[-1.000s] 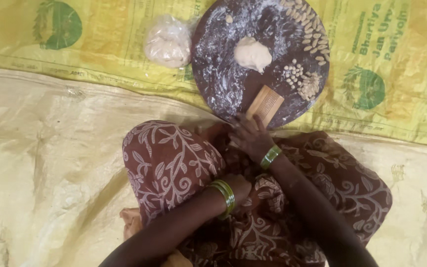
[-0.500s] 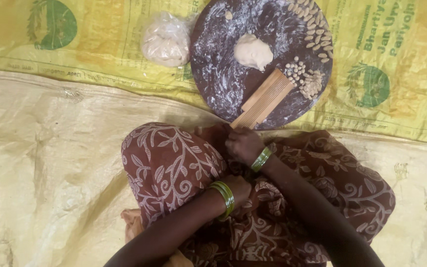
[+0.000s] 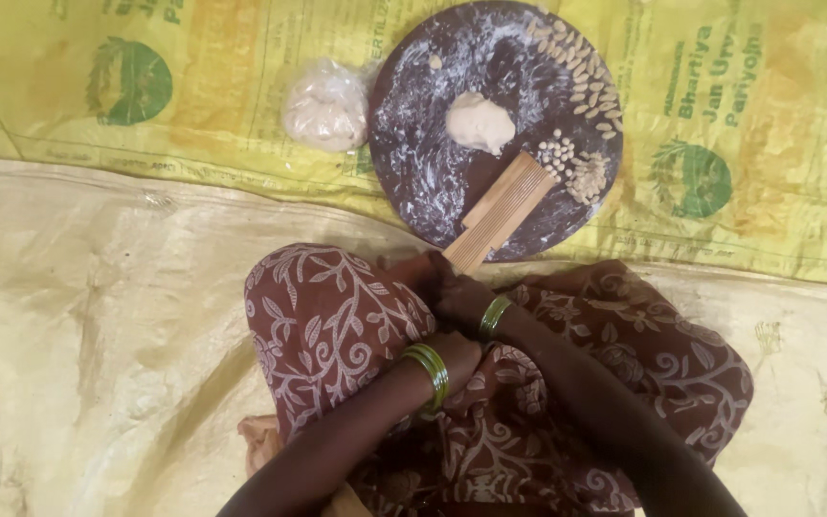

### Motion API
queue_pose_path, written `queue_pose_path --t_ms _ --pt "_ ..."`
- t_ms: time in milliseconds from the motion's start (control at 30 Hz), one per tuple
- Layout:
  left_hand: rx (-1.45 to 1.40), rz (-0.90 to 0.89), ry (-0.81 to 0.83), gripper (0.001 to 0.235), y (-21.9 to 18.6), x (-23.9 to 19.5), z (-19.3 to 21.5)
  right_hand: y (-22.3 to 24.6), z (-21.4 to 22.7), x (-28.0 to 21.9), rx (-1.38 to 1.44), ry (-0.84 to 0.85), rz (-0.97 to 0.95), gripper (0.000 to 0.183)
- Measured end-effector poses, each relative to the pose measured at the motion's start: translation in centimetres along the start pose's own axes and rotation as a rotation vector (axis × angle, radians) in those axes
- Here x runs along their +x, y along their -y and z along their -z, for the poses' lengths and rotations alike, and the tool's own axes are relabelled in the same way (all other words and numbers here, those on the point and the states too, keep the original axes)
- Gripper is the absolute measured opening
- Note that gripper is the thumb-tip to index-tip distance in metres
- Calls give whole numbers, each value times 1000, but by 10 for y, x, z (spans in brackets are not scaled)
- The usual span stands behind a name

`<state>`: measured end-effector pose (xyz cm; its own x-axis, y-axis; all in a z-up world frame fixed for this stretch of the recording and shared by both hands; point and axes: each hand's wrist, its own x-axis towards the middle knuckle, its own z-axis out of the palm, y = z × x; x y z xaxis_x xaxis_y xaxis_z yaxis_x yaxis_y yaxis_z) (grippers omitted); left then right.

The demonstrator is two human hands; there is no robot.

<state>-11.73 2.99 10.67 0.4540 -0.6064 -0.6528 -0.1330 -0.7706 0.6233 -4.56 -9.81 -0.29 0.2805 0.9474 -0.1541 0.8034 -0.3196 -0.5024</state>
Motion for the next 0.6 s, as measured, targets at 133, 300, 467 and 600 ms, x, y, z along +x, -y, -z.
queue_pose_path --t_ms 133,300,467,600 --pt "-97 9 -104 43 -2 -5 10 -19 -38 1 -123 55 -94 13" --pt "-329 -164 -501 32 11 -4 25 -47 -60 -24 -26 -224 -241 31" --pt "-371 -91 -557 14 42 31 64 -77 -26 -54 305 -649 -747 25" --pt "-168 71 -571 23 52 89 50 -107 -3 -76 311 -948 -853 36"
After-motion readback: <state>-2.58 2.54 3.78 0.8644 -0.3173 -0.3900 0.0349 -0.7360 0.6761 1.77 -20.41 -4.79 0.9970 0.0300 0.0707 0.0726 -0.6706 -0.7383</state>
